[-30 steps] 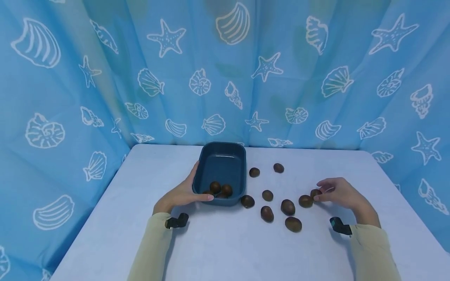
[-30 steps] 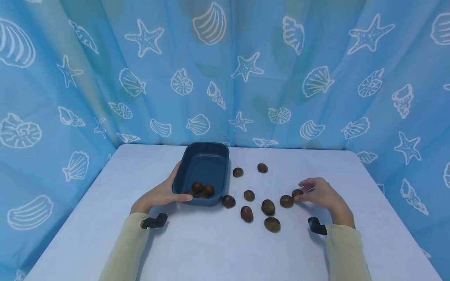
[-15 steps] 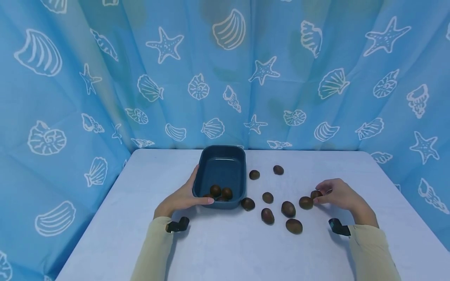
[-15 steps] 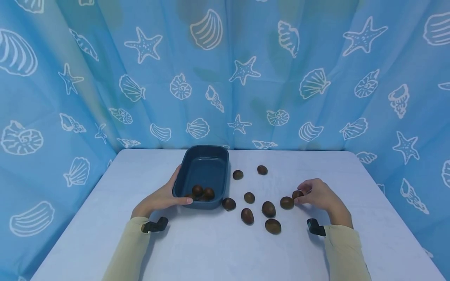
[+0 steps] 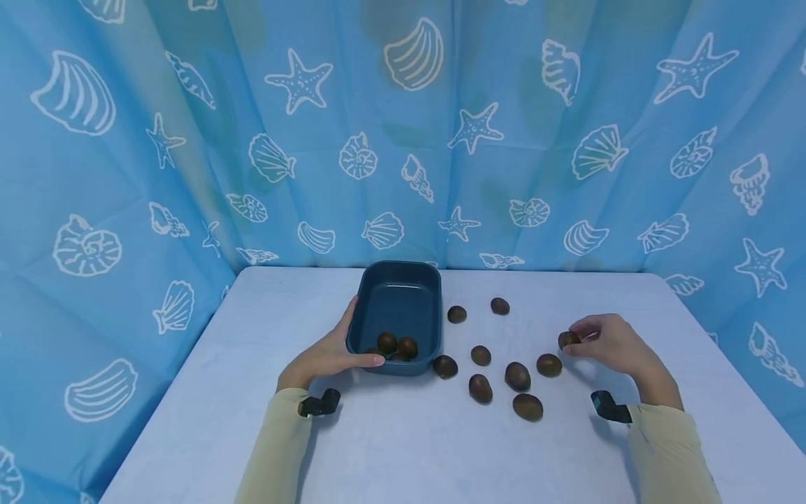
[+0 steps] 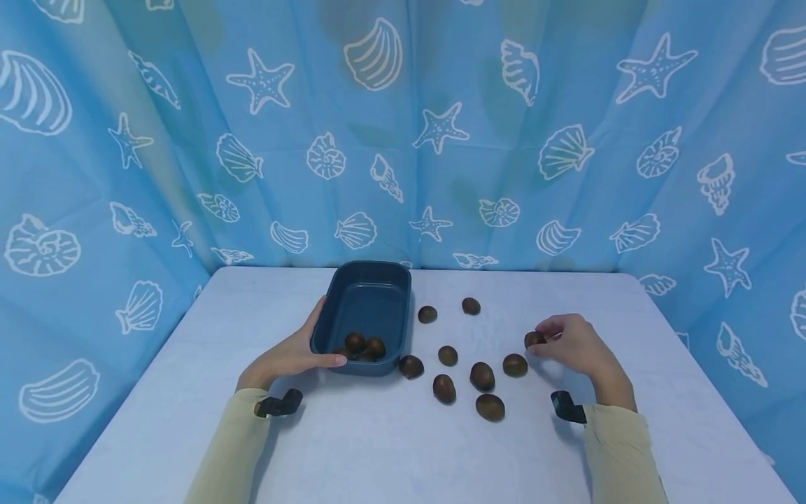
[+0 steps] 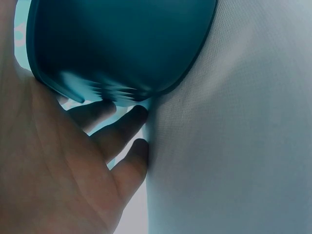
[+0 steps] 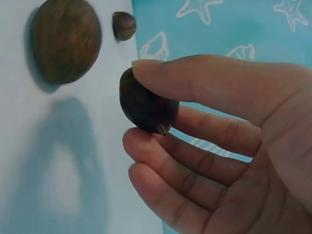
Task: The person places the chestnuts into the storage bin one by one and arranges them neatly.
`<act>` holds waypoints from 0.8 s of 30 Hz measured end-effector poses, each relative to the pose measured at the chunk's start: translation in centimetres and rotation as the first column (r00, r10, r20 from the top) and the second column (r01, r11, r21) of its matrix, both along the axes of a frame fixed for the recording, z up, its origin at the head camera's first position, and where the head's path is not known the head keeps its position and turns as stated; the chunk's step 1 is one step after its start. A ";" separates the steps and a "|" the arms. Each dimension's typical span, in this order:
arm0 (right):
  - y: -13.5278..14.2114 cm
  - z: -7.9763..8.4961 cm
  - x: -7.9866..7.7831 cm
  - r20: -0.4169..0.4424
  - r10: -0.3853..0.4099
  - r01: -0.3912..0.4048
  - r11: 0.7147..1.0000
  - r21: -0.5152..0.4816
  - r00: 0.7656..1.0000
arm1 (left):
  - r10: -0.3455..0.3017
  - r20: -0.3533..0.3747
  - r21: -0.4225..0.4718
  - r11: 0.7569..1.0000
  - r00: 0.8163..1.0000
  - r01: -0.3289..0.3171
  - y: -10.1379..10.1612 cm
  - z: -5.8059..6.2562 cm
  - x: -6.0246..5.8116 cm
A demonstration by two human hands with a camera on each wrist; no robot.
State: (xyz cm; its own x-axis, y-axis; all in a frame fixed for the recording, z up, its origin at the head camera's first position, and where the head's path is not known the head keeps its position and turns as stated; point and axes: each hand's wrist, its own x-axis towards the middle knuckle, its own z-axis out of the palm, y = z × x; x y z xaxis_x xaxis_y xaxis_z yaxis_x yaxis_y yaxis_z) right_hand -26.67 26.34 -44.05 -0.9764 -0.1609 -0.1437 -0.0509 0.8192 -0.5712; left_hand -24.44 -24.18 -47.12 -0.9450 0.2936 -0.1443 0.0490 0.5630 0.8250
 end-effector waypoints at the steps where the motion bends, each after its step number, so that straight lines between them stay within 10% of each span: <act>1: -0.1 0.1 0.0 -0.005 0.004 -0.004 1.000 -0.006 1.000 | 0.000 0.001 -0.001 1.000 1.000 0.000 0.0 0.0 0.0; 24: -6.0 2.8 1.0 -0.093 0.063 -0.075 0.988 -0.132 0.994 | -0.029 -0.040 0.052 0.998 0.999 0.031 -0.1 -0.3 -0.2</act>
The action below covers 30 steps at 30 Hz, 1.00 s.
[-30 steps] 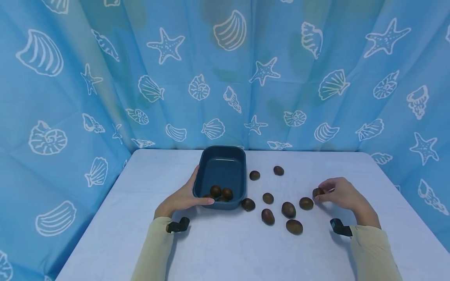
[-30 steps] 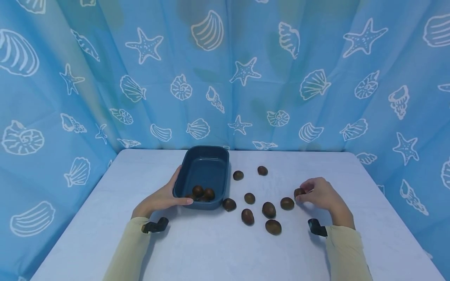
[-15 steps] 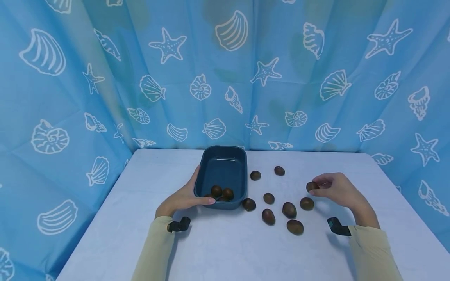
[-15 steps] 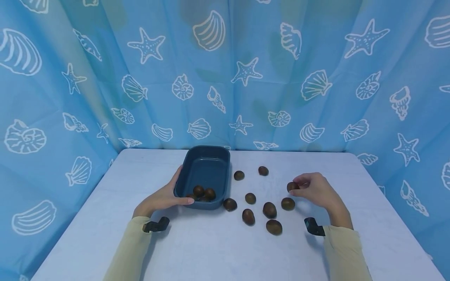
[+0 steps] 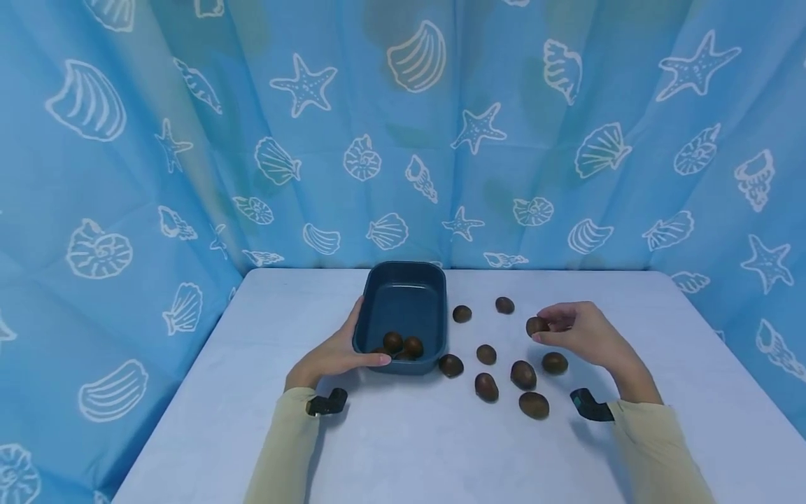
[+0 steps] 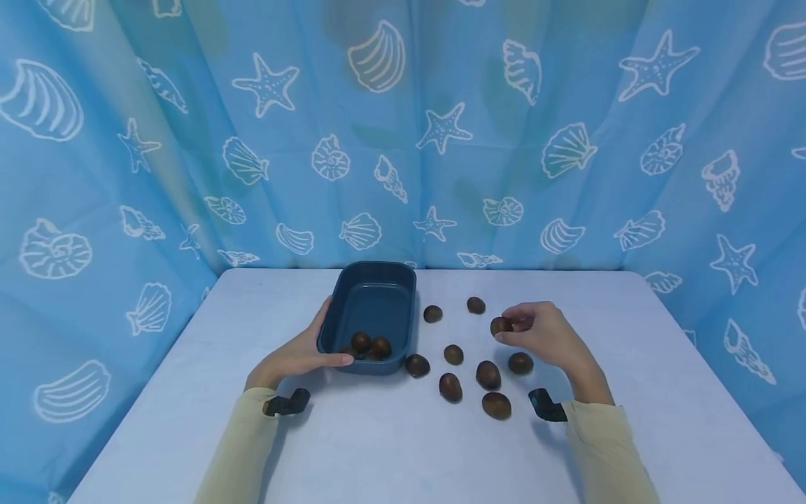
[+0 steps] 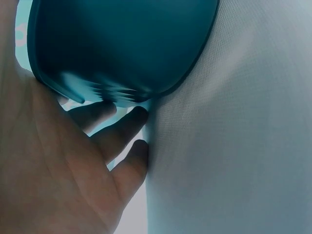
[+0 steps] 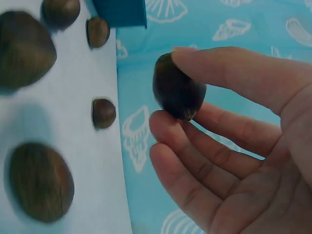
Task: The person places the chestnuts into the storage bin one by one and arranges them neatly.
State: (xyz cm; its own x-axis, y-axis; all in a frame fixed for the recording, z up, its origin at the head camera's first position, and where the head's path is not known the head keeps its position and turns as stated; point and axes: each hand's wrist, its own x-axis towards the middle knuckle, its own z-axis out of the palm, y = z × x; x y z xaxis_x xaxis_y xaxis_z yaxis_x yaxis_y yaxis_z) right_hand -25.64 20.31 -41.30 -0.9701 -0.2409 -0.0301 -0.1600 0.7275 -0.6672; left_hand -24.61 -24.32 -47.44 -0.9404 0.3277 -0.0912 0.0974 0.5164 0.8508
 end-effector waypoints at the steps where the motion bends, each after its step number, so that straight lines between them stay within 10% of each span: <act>1: -0.3 0.1 0.0 -0.011 0.006 -0.006 1.000 -0.004 1.000 | -0.003 -0.003 0.007 1.000 1.000 0.003 0.1 0.0 0.0; 30: -14.7 0.9 -2.1 -0.169 0.221 -0.253 0.947 -0.197 0.960 | 0.028 0.027 -0.016 0.999 0.999 -0.027 0.1 0.0 0.0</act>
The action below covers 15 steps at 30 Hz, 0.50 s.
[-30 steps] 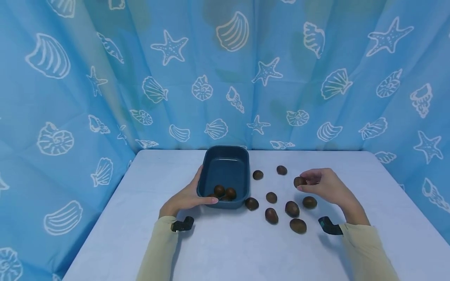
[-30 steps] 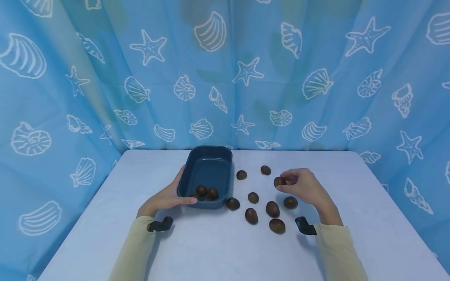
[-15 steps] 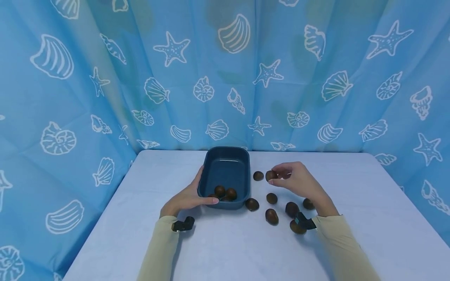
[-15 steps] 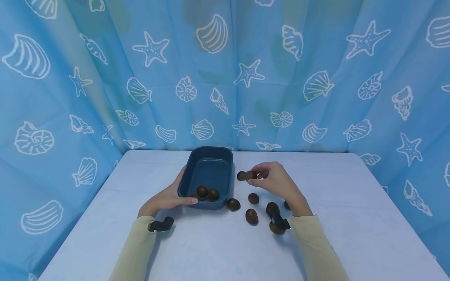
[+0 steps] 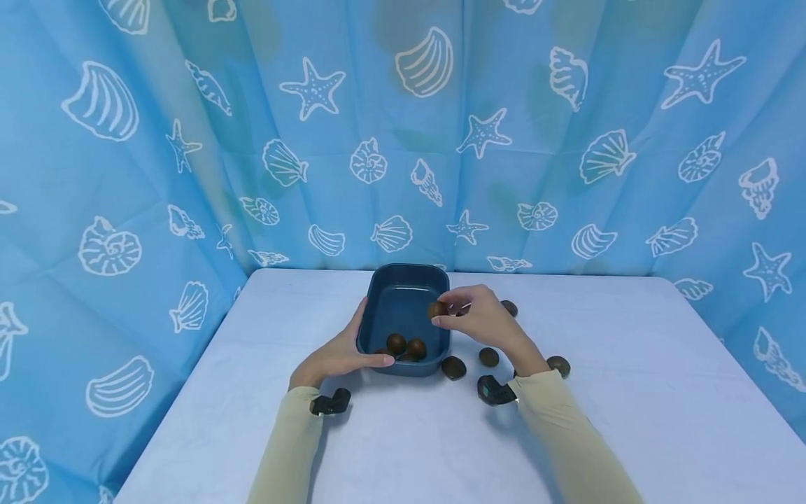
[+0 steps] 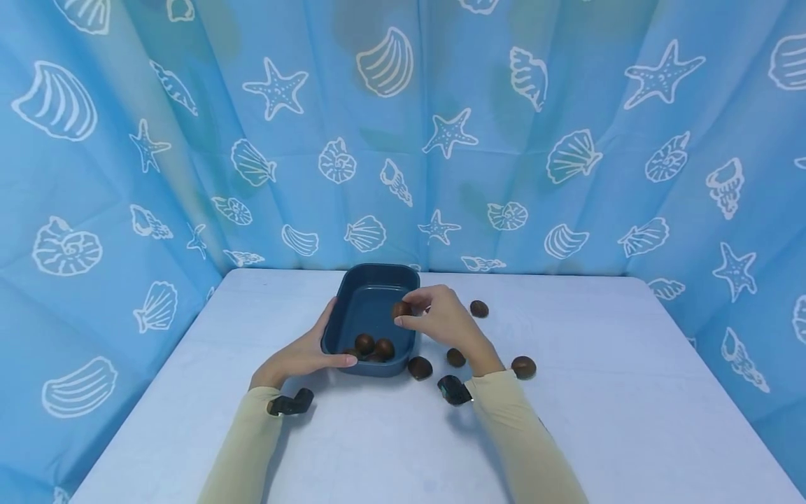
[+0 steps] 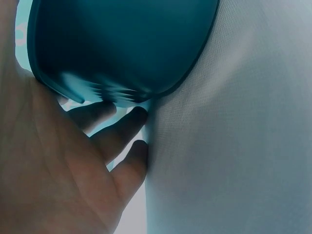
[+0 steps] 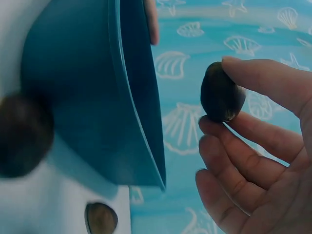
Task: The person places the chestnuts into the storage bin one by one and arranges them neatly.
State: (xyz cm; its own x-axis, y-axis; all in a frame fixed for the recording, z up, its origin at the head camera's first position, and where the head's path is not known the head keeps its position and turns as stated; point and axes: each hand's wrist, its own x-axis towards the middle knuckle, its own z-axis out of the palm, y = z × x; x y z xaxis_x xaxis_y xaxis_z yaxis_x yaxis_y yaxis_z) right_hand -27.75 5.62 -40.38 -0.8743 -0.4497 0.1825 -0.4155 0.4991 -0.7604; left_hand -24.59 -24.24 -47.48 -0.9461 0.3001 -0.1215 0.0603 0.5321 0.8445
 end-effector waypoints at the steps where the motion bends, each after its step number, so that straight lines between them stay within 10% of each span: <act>1: -0.5 -0.1 -0.1 -0.003 0.007 -0.007 1.000 -0.002 1.000 | 0.003 0.002 -0.001 1.000 1.000 -0.003 0.0 0.0 0.0; 15: -6.1 -1.8 -0.4 0.029 0.055 -0.054 0.998 -0.040 0.998 | -0.002 0.011 0.006 1.000 1.000 0.002 0.3 0.3 0.0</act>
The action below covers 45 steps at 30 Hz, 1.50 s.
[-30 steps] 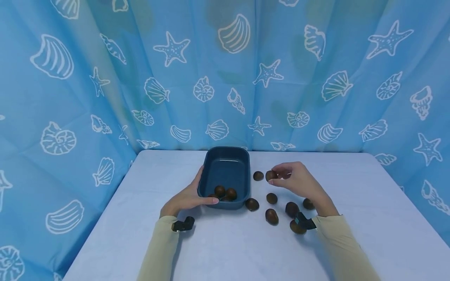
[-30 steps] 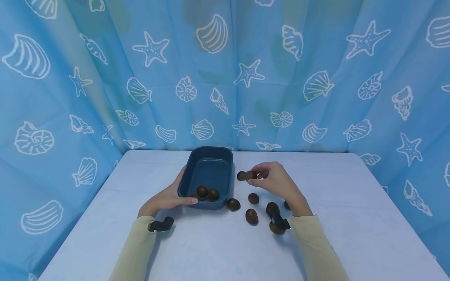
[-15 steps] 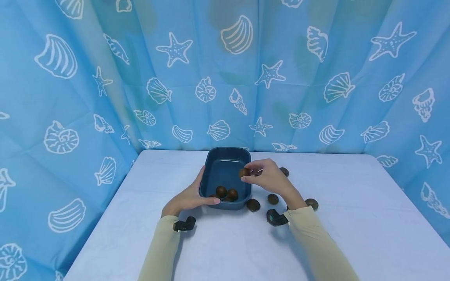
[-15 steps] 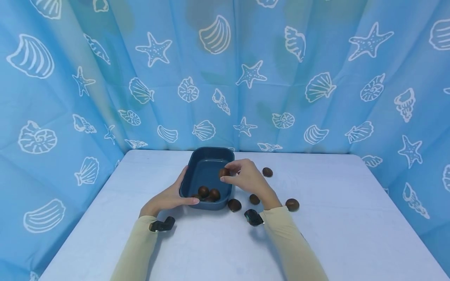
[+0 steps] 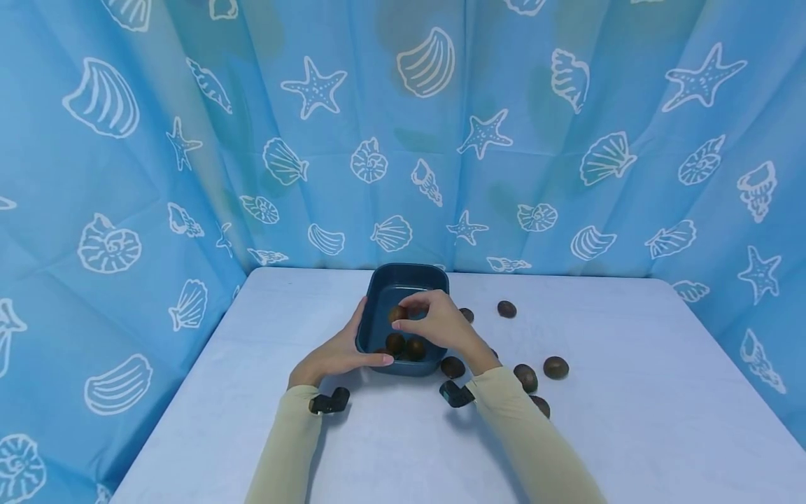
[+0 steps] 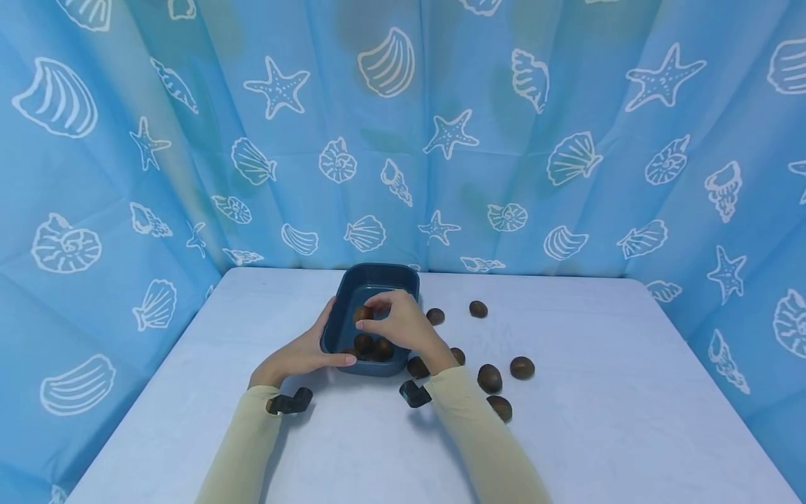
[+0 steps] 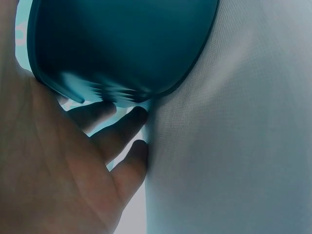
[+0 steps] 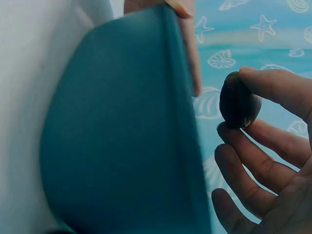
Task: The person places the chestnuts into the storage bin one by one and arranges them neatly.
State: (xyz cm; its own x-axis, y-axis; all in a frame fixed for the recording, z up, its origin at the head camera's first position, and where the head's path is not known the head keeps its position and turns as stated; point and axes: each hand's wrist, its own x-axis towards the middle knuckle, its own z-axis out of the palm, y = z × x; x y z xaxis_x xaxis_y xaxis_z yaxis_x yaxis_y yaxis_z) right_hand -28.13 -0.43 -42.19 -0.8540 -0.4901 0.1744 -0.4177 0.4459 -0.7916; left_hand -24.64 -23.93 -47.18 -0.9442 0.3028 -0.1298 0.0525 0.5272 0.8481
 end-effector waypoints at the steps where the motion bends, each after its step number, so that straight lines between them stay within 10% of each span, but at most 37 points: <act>1: -0.2 -0.2 -0.1 0.000 0.003 -0.003 1.000 -0.002 1.000 | -0.003 -0.003 0.009 1.000 1.000 0.003 0.0 0.0 0.0; 45: -3.9 -3.1 -0.6 0.028 0.021 -0.026 0.980 0.197 0.999 | -0.015 -0.012 0.014 1.000 1.000 0.015 -0.2 -0.2 -0.1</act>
State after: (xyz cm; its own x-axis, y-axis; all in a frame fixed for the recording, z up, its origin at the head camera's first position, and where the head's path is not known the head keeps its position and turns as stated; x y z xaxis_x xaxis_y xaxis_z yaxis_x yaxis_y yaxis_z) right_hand -28.73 -4.29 -45.26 -0.8450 -0.5324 0.0502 -0.4102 0.5851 -0.6995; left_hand -24.78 -24.14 -47.37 -0.9410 0.3187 -0.1141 0.0704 0.5138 0.8550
